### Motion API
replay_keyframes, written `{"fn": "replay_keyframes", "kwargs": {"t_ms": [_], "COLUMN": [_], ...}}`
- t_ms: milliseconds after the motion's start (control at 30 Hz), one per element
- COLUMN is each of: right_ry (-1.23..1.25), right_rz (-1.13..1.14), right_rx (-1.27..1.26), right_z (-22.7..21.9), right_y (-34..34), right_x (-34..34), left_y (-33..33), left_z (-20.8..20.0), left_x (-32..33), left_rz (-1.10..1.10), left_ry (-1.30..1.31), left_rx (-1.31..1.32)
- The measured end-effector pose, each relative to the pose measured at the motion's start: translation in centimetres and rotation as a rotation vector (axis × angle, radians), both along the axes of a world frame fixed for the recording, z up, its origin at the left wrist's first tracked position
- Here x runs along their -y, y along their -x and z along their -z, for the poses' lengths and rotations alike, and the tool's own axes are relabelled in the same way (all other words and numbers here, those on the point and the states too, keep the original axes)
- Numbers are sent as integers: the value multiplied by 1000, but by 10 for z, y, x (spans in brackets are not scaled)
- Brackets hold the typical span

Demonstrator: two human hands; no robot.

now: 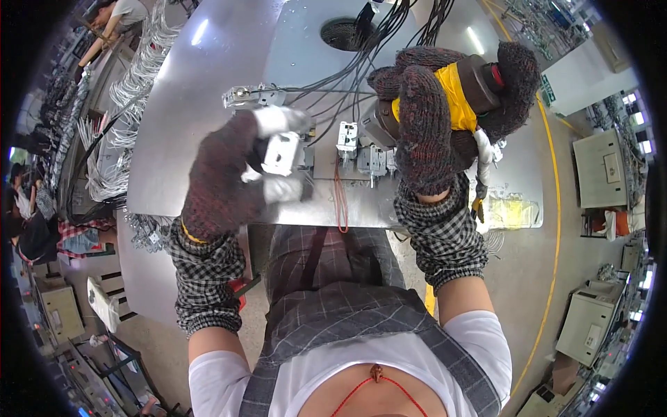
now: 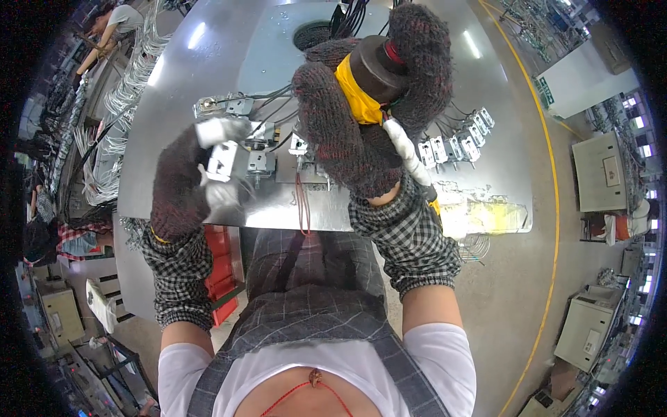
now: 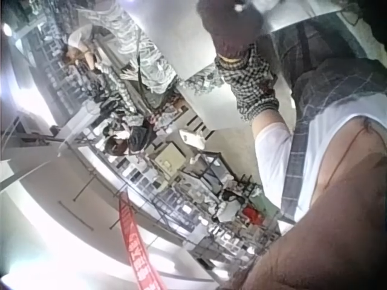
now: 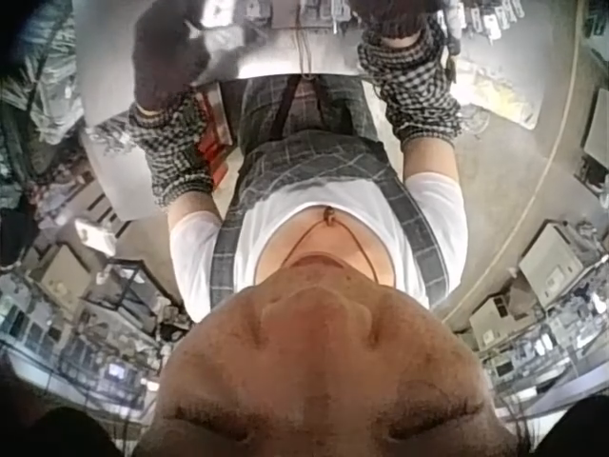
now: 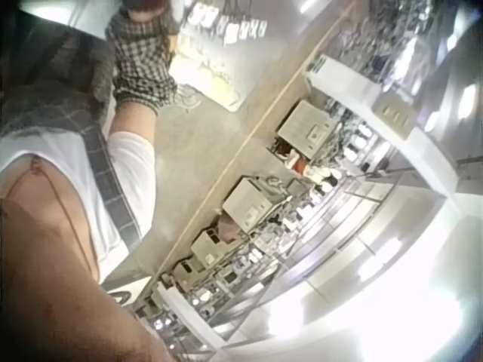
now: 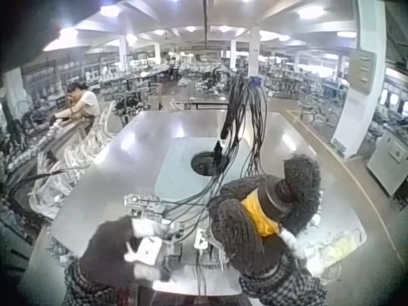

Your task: The person assembles electronic components by securing them with screws using an electric screwdriver.

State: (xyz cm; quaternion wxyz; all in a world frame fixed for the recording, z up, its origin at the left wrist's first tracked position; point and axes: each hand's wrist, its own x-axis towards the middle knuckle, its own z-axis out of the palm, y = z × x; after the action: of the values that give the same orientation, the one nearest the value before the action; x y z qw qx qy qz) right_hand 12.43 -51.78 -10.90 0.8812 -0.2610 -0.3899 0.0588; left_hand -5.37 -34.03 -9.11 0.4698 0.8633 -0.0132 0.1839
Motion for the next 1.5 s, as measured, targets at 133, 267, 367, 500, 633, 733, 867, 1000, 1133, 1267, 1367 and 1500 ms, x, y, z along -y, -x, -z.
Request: {"fn": "replay_keyframes", "kwargs": {"t_ms": [133, 267, 367, 500, 633, 733, 867, 1000, 1133, 1267, 1367, 1500], "right_ry": [-158, 111, 87, 56, 20, -12, -46, -49, -18, 19, 35, 62], "right_rz": [-304, 543, 533, 530, 496, 471, 445, 432, 468, 492, 528, 549], "right_rx": [-161, 279, 299, 304, 313, 328, 349, 359, 374, 386, 372, 366], "right_z": [-11, -19, -19, -14, -11, -10, -6, -4, -4, -1, -3, -3], "right_y": [-1, 0, -6, -10, -9, -9, -10, -11, -13, -12, -9, -8], "right_x": [-3, -4, -1, 2, 0, -3, -10, -8, -6, -3, -5, -22], "left_y": [-12, -48, -56, -49, -53, -55, -57, -57, -56, -58, -58, -58], "left_z": [28, 47, 46, 45, 50, 46, 51, 52, 52, 42, 54, 51], "left_x": [3, 47, 50, 29, 23, 24, 24, 25, 23, 31, 26, 29], "left_rz": [-106, -70, -43, -127, -87, -138, -84, -146, -119, -144, -119, -90], "left_ry": [50, -22, 52, -81, 1, -255, -116, -192, -106, -183, -166, 16], "left_rx": [147, 7, -96, -120, -205, -186, -114, -184, -165, -314, -256, -228]}}
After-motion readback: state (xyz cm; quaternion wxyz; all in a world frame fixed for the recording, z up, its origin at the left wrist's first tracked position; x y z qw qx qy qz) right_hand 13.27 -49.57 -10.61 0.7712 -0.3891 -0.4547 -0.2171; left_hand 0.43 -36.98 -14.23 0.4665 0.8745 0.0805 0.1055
